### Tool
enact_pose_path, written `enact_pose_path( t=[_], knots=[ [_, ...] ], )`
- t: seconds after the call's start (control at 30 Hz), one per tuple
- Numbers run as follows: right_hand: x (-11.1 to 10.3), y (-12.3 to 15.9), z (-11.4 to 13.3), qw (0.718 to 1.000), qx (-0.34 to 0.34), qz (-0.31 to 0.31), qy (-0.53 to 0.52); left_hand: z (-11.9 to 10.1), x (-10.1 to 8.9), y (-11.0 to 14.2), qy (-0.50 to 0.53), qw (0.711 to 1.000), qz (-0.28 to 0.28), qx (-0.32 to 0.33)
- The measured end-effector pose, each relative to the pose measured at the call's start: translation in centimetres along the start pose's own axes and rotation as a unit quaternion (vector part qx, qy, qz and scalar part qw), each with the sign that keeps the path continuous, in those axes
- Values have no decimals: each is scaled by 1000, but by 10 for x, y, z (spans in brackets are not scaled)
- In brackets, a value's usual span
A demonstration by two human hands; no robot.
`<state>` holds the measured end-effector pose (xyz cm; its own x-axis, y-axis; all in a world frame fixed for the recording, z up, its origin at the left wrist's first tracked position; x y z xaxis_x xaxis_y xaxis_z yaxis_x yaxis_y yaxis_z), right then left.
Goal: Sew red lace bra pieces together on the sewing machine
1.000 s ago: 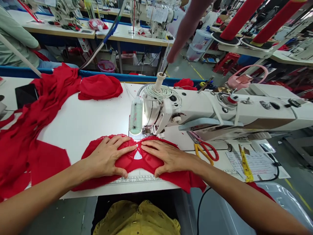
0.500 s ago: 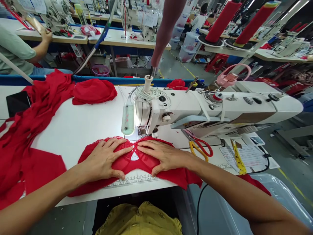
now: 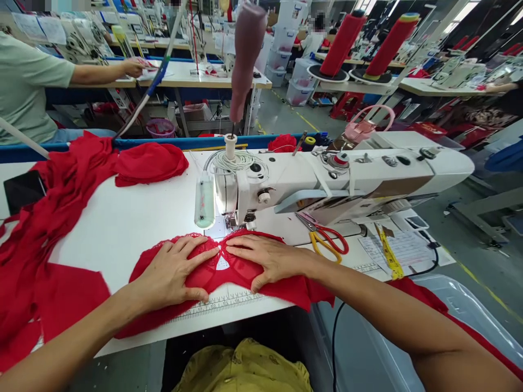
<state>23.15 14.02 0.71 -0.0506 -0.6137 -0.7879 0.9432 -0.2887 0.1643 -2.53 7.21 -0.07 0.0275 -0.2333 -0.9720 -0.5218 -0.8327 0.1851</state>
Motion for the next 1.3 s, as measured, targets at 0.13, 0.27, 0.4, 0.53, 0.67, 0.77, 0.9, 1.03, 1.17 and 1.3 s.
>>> enact_pose_path(
  t=[0.13,0.27,0.4,0.53,0.67,0.77,0.9,1.03,1.17,1.3],
  knots=[
    [-1,4,1,999,-11,-30,-15,-5,-1,6,-36,996,-74,32],
    [-1,10,11,994,-13,-105,-26,-34,0,13,-45,975,-202,79],
    [9,11,23,979,-29,-203,-2,-74,16,12,-31,955,-276,102],
    [24,10,23,973,-19,-219,62,-92,35,9,-50,948,-308,67],
    [27,12,21,969,-10,-231,91,-92,42,12,-21,945,-322,52],
    [26,10,23,967,-4,-241,87,-92,41,14,-5,945,-324,47],
    [27,-1,26,958,46,-273,80,-93,40,13,-11,945,-323,43],
    [28,-12,25,953,66,-280,97,-95,40,13,-16,944,-327,42],
    [26,-13,21,959,54,-264,83,-95,42,13,-1,944,-327,38],
    [23,-8,19,967,25,-249,47,-96,44,13,16,944,-328,29]
  ],
)
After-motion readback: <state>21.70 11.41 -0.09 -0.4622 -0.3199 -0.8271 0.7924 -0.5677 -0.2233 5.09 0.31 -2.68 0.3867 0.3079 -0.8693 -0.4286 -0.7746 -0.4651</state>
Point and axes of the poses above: each hand's wrist, its own y-axis away from the middle knuckle, its own x-axis out of the palm, z = x × y, the point moved 2 cm from there along -y, towards the middle knuckle, and after that the axes turned 1 degree about z, right-handed, at the moved point
